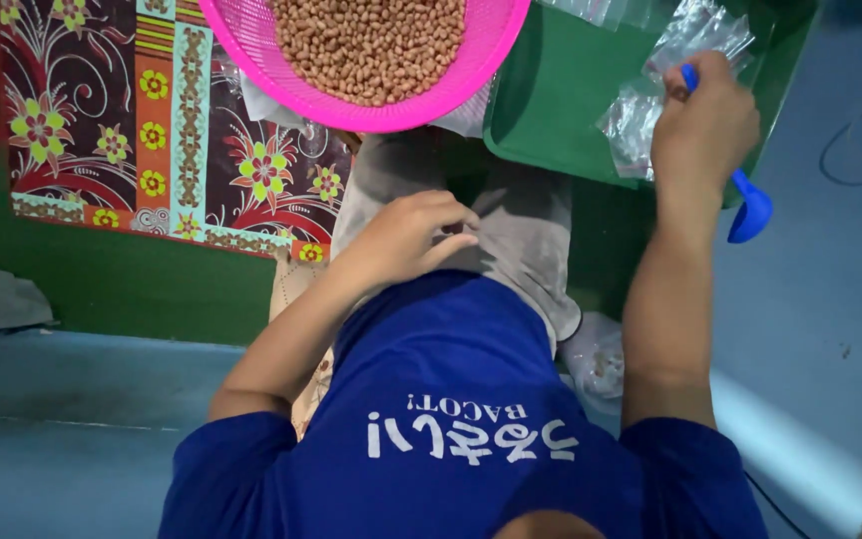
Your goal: Packaging peanuts from a large bowl into small individual plastic bags using a scoop.
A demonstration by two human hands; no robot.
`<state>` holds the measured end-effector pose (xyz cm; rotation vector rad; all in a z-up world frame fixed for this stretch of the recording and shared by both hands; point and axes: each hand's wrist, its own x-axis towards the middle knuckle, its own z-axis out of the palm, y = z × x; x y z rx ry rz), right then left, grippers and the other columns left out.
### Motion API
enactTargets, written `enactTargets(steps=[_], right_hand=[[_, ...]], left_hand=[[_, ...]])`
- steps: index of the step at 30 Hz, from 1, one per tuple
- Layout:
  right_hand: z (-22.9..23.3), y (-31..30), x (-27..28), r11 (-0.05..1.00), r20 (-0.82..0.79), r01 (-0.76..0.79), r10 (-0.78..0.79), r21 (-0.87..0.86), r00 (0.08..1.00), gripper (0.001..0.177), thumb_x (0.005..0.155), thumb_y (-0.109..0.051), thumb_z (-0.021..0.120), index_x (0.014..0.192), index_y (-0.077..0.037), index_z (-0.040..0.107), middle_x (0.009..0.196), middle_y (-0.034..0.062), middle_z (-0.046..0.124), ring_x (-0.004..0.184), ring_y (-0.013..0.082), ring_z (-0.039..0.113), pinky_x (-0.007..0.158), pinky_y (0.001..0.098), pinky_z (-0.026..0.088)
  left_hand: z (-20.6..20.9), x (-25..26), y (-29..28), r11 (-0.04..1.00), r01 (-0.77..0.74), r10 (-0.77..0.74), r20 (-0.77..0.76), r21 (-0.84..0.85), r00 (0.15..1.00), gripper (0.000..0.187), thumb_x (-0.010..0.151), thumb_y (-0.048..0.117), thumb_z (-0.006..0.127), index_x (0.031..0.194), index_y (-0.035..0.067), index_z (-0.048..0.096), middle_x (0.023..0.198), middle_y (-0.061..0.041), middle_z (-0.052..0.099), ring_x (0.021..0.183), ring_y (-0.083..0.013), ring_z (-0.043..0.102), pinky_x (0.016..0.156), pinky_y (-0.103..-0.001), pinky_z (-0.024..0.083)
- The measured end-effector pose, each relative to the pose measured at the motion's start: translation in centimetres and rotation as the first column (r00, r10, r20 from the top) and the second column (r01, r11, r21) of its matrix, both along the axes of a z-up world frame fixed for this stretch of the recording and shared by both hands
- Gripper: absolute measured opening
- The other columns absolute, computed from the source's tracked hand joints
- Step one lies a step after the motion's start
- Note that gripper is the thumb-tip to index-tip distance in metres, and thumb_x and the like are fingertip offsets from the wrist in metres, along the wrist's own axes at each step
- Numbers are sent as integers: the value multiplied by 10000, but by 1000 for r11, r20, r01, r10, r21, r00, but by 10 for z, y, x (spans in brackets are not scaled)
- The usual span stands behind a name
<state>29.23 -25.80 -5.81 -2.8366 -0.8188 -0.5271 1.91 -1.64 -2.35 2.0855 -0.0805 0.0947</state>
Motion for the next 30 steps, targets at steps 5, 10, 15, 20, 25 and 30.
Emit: enactTargets(steps=[5,10,15,20,25,30], right_hand=[[75,22,-61,968,-42,-145,157,206,987,236,904,55,738,1080,-76,652,836,51,762,678,298,713,627,433,521],[93,33,-120,805,-379,-227,481,549,790,85,1101,-143,700,1025,-109,681,845,89,700,890,359,728,839,386,546],[75,45,-145,753,-545,-136,575,643,610,52,1031,-187,715,1049,-142,698,782,19,736,713,199,678,701,286,526],[51,36,-138,773,-736,23,593,634,325,426,798,-127,873,1181,-87,688,790,61,720,563,75,455,544,217,414],[43,30,-138,725,-741,187,599,663,305,144,880,-117,838,990,-68,760,816,19,706,689,25,534,618,173,462],[25,36,-139,628,-688,286,623,724,373,88,950,-76,766,1024,-51,726,786,43,702,593,4,503,533,131,415]], left_hand=[[10,6,-2,992,-44,45,7,-118,999,230,879,113,749,1096,47,708,944,-79,689,800,-224,671,733,-328,527],[-12,11,-11,914,-174,172,-38,-366,984,879,810,236,946,1527,152,443,1362,-109,561,1234,-294,625,1013,-414,566],[-22,13,-23,824,-222,220,-67,-522,973,357,834,174,886,1133,108,704,894,-66,728,787,-173,719,699,-274,606],[-26,9,-17,767,-347,350,-101,-539,931,66,912,168,812,933,120,772,673,-53,754,584,-129,727,563,-228,579],[-17,5,-20,730,-424,424,-132,-535,896,67,910,166,816,952,134,775,715,-40,770,647,-86,712,618,-195,539],[-18,3,-20,820,-447,487,25,-357,873,252,916,127,810,1145,112,707,933,-90,769,869,-179,718,795,-315,578]])
